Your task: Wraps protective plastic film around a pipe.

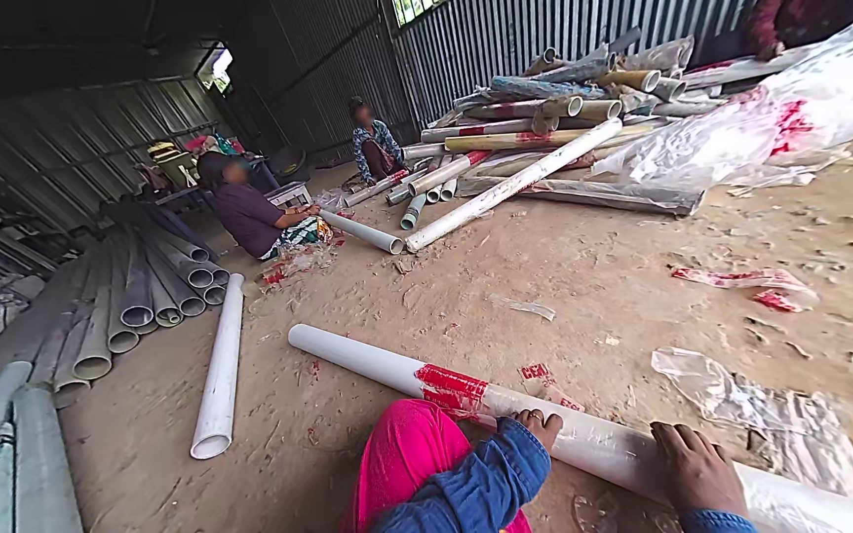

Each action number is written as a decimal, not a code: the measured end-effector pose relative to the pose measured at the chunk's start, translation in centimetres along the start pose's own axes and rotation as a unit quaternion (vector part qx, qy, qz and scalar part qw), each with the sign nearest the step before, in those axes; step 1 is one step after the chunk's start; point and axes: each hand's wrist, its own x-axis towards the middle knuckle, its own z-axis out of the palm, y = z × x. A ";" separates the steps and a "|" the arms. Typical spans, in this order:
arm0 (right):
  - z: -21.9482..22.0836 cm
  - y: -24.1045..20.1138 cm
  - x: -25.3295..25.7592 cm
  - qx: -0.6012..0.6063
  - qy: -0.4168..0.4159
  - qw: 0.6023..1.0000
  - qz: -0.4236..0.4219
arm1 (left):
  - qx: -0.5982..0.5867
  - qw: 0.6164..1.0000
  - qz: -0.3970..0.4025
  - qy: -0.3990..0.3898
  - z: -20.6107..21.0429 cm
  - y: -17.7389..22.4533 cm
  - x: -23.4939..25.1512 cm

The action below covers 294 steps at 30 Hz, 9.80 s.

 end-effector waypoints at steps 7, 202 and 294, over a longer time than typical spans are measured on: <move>-0.1 -0.2 1.2 -0.004 -0.017 0.999 0.030 | 0.025 0.999 0.018 -0.009 -0.7 -0.7 0.4; 2.8 1.5 1.4 -0.117 0.132 0.984 0.026 | -0.125 0.954 0.125 0.242 5.6 0.2 2.6; -3.9 0.9 3.9 -0.041 -0.129 0.947 0.291 | -0.050 0.985 0.098 0.134 -1.1 0.2 2.7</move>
